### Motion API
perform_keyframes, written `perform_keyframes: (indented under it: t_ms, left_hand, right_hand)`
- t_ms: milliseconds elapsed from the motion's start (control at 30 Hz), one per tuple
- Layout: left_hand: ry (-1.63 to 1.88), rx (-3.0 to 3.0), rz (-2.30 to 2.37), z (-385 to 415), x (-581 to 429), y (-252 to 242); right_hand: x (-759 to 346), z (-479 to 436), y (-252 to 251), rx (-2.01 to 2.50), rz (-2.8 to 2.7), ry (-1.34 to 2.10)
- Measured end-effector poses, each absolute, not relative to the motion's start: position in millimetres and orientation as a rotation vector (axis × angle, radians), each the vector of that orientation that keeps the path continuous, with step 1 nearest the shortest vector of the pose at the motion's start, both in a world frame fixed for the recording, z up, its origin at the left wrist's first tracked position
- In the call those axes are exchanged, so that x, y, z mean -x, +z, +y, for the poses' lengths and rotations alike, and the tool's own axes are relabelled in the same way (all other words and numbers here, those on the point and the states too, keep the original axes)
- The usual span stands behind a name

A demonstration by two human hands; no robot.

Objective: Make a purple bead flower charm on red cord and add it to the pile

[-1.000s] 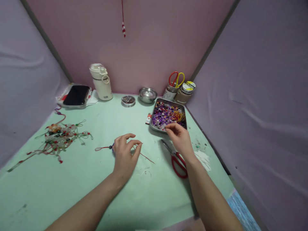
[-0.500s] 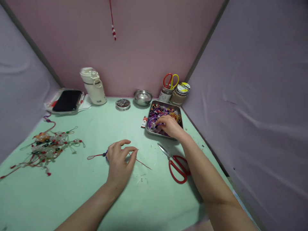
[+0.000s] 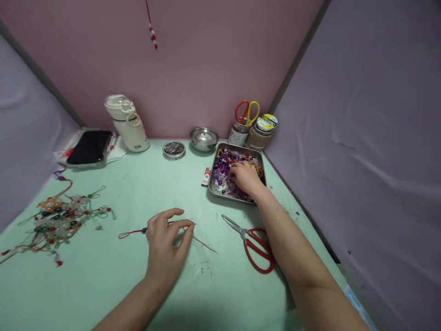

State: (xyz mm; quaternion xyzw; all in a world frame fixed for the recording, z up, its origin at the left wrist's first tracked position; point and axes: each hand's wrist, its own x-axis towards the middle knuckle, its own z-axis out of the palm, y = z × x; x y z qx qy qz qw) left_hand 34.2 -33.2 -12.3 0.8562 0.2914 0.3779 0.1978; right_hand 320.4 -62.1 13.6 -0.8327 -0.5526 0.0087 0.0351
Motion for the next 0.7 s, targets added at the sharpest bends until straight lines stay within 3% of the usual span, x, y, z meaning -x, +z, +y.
perform_keyframes:
  t_ms: [300, 700]
  left_hand:
    - [1.069, -2.413, 0.813, -32.8, -35.0, -12.6]
    - [1.096, -2.459, 0.776, -29.8, -32.8, -13.8]
  right_hand:
    - [-329.8, -69.7, 19.9, 2.601, -1.564, -0.144]
    - [-313.2, -61.1, 22.3, 2.355, -1.739, 0.092]
